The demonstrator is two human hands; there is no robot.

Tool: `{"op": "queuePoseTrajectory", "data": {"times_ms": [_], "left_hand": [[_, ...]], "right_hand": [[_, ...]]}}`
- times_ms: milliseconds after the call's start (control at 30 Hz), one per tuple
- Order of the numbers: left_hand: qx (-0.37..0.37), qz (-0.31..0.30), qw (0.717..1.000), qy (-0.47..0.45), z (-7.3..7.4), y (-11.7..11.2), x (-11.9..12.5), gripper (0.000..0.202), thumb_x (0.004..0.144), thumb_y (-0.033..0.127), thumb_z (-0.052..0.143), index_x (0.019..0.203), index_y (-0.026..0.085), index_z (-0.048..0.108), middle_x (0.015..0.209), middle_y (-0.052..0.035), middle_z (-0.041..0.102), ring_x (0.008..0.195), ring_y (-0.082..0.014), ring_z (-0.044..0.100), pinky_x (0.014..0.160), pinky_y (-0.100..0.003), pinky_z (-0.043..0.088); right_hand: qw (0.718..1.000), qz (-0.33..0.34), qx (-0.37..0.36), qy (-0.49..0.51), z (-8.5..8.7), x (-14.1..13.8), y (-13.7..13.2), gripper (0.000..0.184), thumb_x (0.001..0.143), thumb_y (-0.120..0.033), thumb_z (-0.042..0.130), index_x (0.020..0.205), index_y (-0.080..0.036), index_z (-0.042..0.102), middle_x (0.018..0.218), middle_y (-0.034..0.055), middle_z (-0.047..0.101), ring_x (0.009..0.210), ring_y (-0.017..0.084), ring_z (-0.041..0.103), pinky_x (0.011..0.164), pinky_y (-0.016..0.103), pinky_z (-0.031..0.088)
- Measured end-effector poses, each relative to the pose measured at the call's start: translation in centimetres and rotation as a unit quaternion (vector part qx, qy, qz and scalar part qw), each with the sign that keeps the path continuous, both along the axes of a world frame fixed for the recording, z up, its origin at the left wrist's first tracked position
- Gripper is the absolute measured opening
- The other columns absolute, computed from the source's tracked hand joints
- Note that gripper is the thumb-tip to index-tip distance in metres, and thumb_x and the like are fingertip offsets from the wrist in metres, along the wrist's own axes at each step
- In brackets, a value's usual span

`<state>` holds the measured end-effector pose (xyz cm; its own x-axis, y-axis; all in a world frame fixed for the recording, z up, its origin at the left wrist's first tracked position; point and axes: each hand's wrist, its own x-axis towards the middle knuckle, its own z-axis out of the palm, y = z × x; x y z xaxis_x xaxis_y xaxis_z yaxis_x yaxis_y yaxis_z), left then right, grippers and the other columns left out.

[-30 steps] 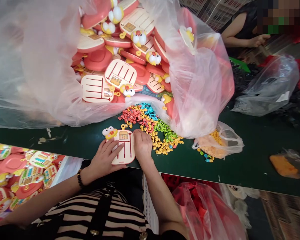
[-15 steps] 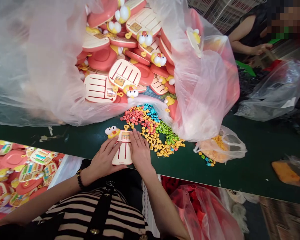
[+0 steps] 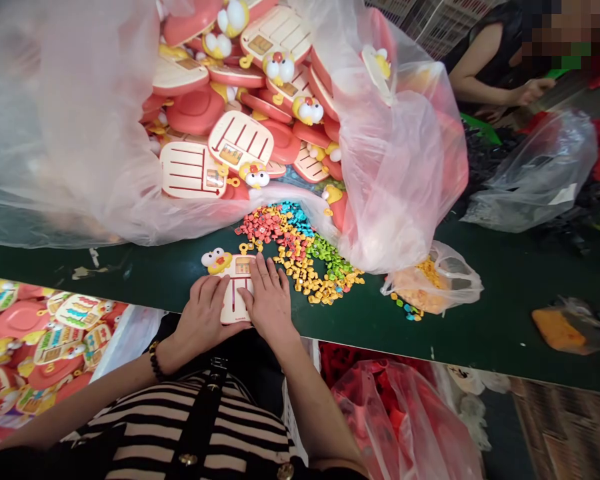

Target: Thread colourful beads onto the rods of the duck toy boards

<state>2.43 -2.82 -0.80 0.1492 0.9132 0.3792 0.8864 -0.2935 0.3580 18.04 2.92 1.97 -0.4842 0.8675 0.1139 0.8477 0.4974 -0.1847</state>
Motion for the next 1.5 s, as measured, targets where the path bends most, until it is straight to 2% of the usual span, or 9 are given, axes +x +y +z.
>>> {"op": "queuePoseTrajectory", "data": {"times_ms": [233, 500, 633, 700, 767, 833, 1033, 1267, 1500], "left_hand": [[0.029, -0.031, 0.999, -0.027, -0.1, 0.0, -1.3, 0.077, 0.075, 0.065, 0.063, 0.124, 0.007, 0.049, 0.115, -0.0202, 0.055, 0.113, -0.0351, 0.050, 0.097, -0.052, 0.045], [0.009, -0.066, 0.993, -0.100, -0.1, 0.2, -2.0, 0.059, 0.078, 0.041, 0.067, 0.126, 0.014, 0.045, 0.119, -0.0170, 0.054, 0.117, -0.0315, 0.050, 0.098, -0.049, 0.046], [0.000, -0.060, 0.991, -0.121, 0.1, 0.3, -2.3, 0.084, 0.078, 0.044, 0.069, 0.142, 0.010, 0.026, 0.137, -0.0239, 0.044, 0.127, -0.0329, 0.045, 0.101, -0.048, 0.043], [-0.023, -0.075, 0.991, -0.106, 0.3, 0.3, -2.4, 0.097, 0.074, 0.054, 0.071, 0.146, 0.011, 0.021, 0.141, -0.0238, 0.042, 0.129, -0.0344, 0.043, 0.102, -0.050, 0.042], [-0.043, -0.087, 0.990, -0.101, 0.3, 0.3, -2.4, 0.103, 0.072, 0.061, 0.070, 0.147, 0.013, 0.020, 0.139, -0.0214, 0.047, 0.127, -0.0345, 0.045, 0.103, -0.050, 0.041], [-0.047, -0.088, 0.989, -0.108, 0.2, 0.3, -2.4, 0.100, 0.072, 0.062, 0.069, 0.147, 0.013, 0.023, 0.134, -0.0197, 0.052, 0.125, -0.0341, 0.047, 0.104, -0.050, 0.040], [-0.024, -0.084, 0.983, -0.159, 0.4, 0.2, -3.0, 0.101, 0.073, 0.057, 0.072, 0.147, 0.014, 0.019, 0.133, -0.0212, 0.050, 0.124, -0.0338, 0.048, 0.103, -0.051, 0.042], [-0.043, -0.117, 0.983, -0.137, 0.8, 0.5, -3.1, 0.104, 0.071, 0.055, 0.073, 0.148, 0.016, 0.016, 0.138, -0.0215, 0.048, 0.130, -0.0353, 0.046, 0.107, -0.053, 0.038], [0.001, -0.109, 0.992, -0.062, 0.2, 0.6, -1.8, 0.089, 0.084, 0.057, 0.058, 0.148, 0.009, 0.019, 0.138, -0.0200, 0.052, 0.132, -0.0300, 0.046, 0.111, -0.049, 0.037]], "right_hand": [[0.999, 0.012, 0.005, 0.035, 0.1, 0.2, -1.1, 0.059, 0.097, -0.044, 0.040, 0.147, -0.013, 0.032, 0.149, 0.0145, 0.041, 0.142, 0.027, 0.031, 0.112, 0.048, 0.030], [0.993, 0.078, -0.051, 0.079, 0.9, -1.8, -2.8, 0.059, 0.098, -0.036, 0.038, 0.150, -0.012, 0.025, 0.146, 0.0155, 0.045, 0.141, 0.026, 0.034, 0.115, 0.056, 0.020], [0.976, 0.144, -0.064, 0.151, 1.9, -2.3, -0.5, 0.049, 0.098, -0.031, 0.037, 0.144, -0.016, 0.038, 0.137, 0.0114, 0.056, 0.128, 0.021, 0.051, 0.110, 0.046, 0.035], [0.975, 0.074, -0.014, 0.208, 2.2, -1.1, 1.6, 0.039, 0.098, -0.030, 0.037, 0.131, -0.021, 0.055, 0.123, 0.0088, 0.066, 0.114, 0.020, 0.061, 0.099, 0.039, 0.047], [0.967, -0.067, 0.070, 0.235, 2.1, 0.5, 4.2, 0.034, 0.098, -0.028, 0.037, 0.112, -0.021, 0.067, 0.107, 0.0089, 0.072, 0.099, 0.022, 0.066, 0.088, 0.039, 0.051], [0.968, -0.121, 0.106, 0.191, 1.6, 1.7, 6.7, 0.029, 0.095, -0.030, 0.044, 0.101, -0.019, 0.070, 0.095, 0.0098, 0.073, 0.089, 0.024, 0.066, 0.081, 0.040, 0.052], [0.993, -0.065, 0.092, 0.031, 0.2, 1.8, 10.2, 0.017, 0.087, -0.019, 0.056, 0.089, -0.018, 0.072, 0.084, 0.0103, 0.072, 0.084, 0.026, 0.062, 0.077, 0.038, 0.049], [0.965, -0.068, 0.125, 0.222, 1.3, 1.1, 6.7, 0.021, 0.093, -0.031, 0.053, 0.094, -0.021, 0.071, 0.095, 0.0069, 0.073, 0.090, 0.023, 0.066, 0.084, 0.040, 0.051], [0.981, -0.037, 0.103, 0.162, -0.6, 0.7, 2.2, 0.027, 0.095, -0.019, 0.046, 0.100, -0.023, 0.072, 0.103, 0.0060, 0.074, 0.095, 0.020, 0.068, 0.085, 0.037, 0.052]]}}
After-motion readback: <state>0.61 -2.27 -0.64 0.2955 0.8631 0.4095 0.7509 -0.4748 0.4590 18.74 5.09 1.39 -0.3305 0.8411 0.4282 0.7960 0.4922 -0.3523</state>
